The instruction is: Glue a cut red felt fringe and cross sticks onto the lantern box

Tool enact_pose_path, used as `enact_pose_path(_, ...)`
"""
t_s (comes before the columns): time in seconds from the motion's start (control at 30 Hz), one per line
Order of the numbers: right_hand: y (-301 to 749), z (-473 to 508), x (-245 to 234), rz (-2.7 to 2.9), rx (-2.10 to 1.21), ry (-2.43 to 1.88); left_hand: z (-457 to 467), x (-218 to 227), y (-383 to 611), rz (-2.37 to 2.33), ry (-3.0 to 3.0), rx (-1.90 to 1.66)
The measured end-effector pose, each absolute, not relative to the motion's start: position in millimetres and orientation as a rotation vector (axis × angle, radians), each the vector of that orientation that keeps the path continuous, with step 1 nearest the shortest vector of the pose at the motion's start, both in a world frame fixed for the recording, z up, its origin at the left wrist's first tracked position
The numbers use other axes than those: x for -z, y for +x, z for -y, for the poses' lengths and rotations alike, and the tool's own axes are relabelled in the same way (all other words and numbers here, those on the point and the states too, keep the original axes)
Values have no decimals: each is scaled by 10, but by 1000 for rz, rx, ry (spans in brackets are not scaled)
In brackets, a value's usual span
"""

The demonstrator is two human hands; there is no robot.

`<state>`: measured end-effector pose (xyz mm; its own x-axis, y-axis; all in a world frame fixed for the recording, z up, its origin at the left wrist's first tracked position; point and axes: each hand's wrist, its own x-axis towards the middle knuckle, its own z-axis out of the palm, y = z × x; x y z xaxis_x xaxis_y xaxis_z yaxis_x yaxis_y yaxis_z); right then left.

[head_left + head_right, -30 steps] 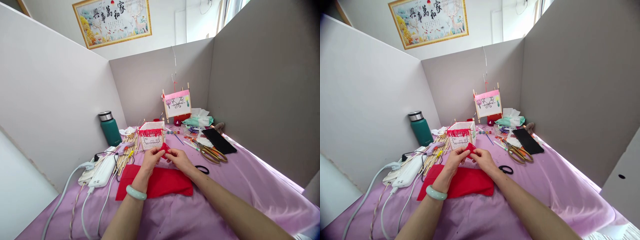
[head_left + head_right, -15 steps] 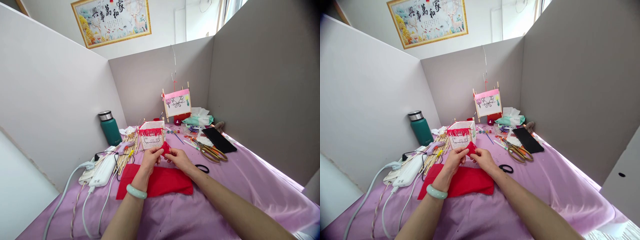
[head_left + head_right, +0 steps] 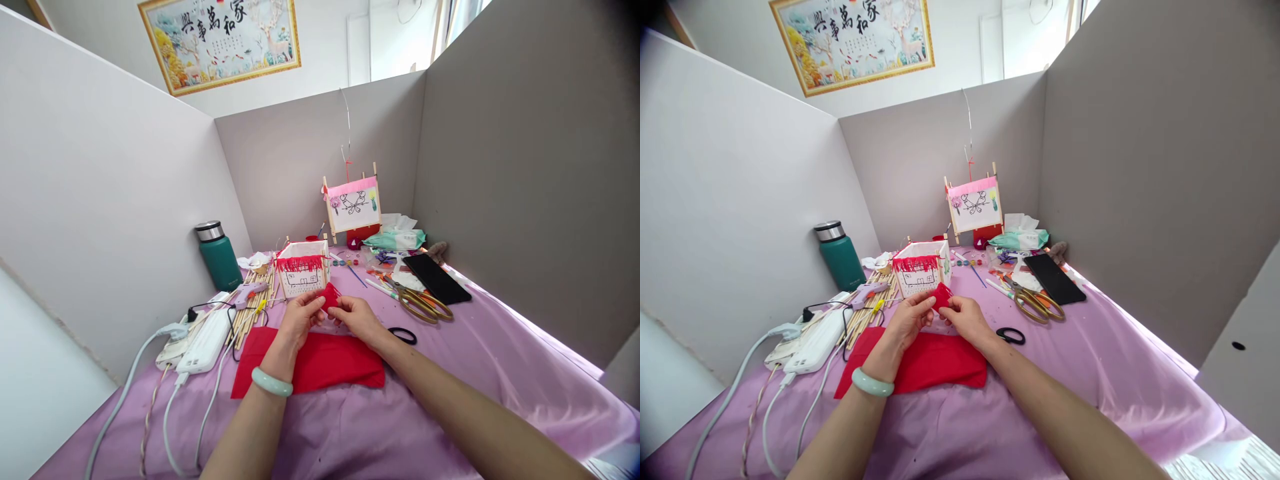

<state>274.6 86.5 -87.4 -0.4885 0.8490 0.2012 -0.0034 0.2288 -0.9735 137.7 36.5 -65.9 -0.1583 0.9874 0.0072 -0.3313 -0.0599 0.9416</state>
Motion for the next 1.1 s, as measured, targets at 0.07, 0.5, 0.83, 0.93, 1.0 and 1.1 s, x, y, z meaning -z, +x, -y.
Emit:
enact_pose_path(0.07,2747,-872,883,1709,-1357,-791,-369,664,1371,-1054,905,-1450)
enact_pose_path(0.5,2749,-819,855,1735,-1401,-813,-391,680,1346,-1086,897,-1434)
enact_pose_path(0.83,3344,-770,589,2146,-716,-1009,-372,632,1368,-1100,708,-1504)
enact_pose_path(0.93,3752,-693,572,2394,-396,-1191,-370,628,1367,-1100,688,-1518)
enact_pose_path(1.0,3959,-639,610,2546,-351,-1154,-372,628,1364,-1099,674,-1523)
enact_pose_path(1.1,4119,-568,669,2622,-347,-1150,-379,630,1358,-1101,668,-1518)
